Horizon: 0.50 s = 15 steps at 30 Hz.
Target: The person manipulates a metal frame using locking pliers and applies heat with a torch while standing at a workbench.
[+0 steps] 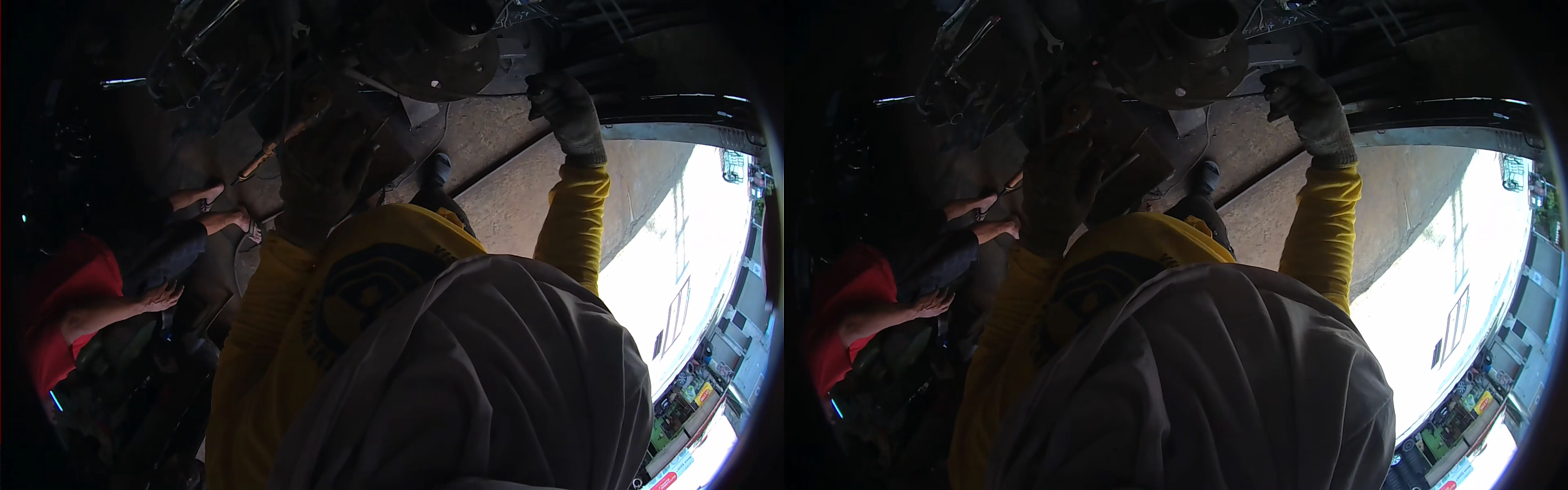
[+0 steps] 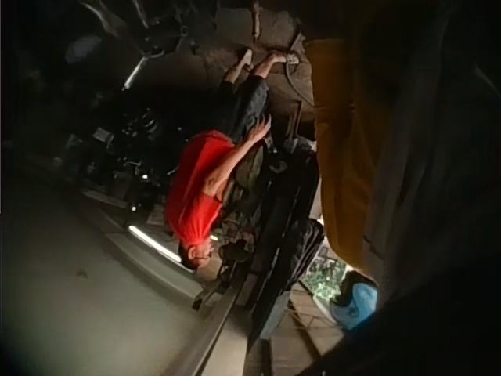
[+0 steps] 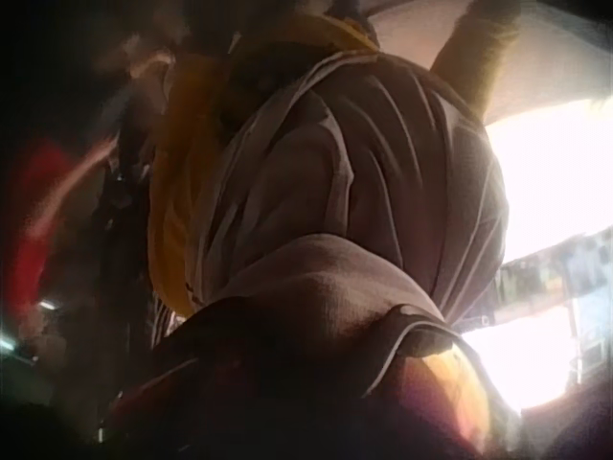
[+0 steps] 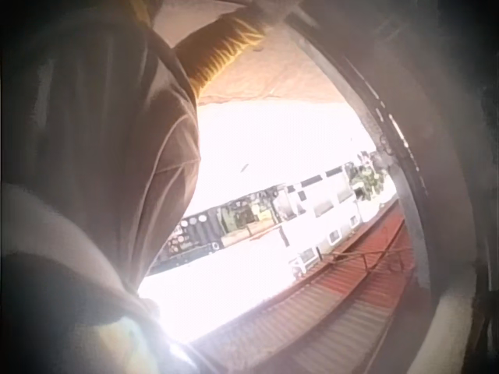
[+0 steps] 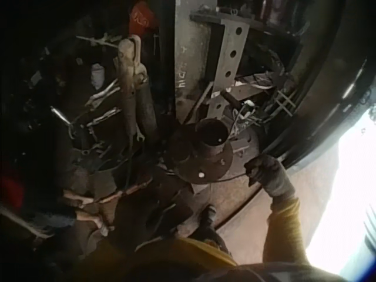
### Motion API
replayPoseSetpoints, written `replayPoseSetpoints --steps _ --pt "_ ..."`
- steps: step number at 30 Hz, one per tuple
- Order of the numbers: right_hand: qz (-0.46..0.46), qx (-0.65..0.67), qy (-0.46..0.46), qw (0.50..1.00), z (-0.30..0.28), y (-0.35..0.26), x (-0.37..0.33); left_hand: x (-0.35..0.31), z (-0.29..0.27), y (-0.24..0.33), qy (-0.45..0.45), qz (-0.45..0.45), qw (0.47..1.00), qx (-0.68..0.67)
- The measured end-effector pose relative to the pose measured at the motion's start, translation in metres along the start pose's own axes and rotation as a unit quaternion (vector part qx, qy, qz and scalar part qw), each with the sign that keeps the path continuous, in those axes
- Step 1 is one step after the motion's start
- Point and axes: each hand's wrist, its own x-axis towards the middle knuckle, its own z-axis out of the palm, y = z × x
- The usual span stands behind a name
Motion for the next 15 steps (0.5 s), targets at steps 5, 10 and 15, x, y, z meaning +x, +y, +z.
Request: replayPoseSetpoints --steps 5,10,15 --pt "-0.081 -0.018 -0.058 0.995 0.054 -0.051 -0.005 0.006 -0.021 0.001 0.040 0.048 0.998 0.032" --pt "-0.079 0.004 -0.134 0.988 0.118 -0.072 -0.002 -0.008 -0.037 0.006 0.030 -0.001 0.990 0.139" --pt "-0.008 0.067 -0.165 0.984 0.174 -0.068 0.016 -0.047 -0.029 -0.019 0.035 -0.041 0.983 0.175"
